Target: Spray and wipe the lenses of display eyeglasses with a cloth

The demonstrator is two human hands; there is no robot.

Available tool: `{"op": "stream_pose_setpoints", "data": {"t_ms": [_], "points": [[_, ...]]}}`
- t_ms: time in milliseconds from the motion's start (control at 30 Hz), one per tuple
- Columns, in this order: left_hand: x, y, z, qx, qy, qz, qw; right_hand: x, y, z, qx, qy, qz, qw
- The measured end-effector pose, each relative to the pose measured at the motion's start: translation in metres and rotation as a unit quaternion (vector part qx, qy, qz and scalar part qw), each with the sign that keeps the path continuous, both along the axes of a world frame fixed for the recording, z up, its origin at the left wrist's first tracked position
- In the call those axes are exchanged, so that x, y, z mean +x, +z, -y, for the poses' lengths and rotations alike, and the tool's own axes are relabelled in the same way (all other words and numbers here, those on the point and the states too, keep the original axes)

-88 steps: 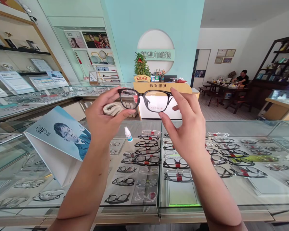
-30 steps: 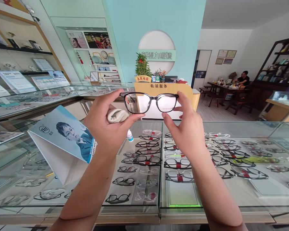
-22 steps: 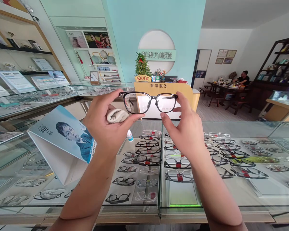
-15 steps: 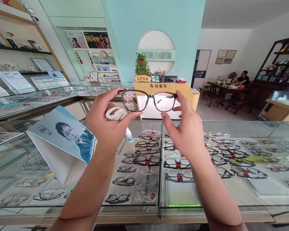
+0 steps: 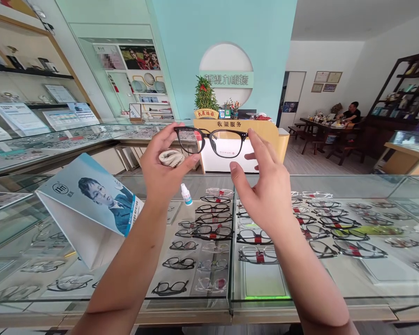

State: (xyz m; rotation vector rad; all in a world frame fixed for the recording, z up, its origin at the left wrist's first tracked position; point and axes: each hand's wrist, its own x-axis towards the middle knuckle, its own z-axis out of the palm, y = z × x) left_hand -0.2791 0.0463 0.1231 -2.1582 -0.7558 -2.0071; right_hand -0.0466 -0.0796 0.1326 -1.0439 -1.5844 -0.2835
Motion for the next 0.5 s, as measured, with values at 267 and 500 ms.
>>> {"op": "stream_pose_setpoints", "data": {"t_ms": [267, 500], "points": [[0.013, -0.005, 0.012, 0.044, 0.069, 0.039, 0.996, 0.001, -0.003, -0.007, -0.003, -0.002, -0.002, 1.000], [0.028, -0.011, 0.035, 0.080, 0.138, 0.034, 0.987, 0.011, -0.012, -0.030, -0.004, 0.017, -0.032, 0.999]]}}
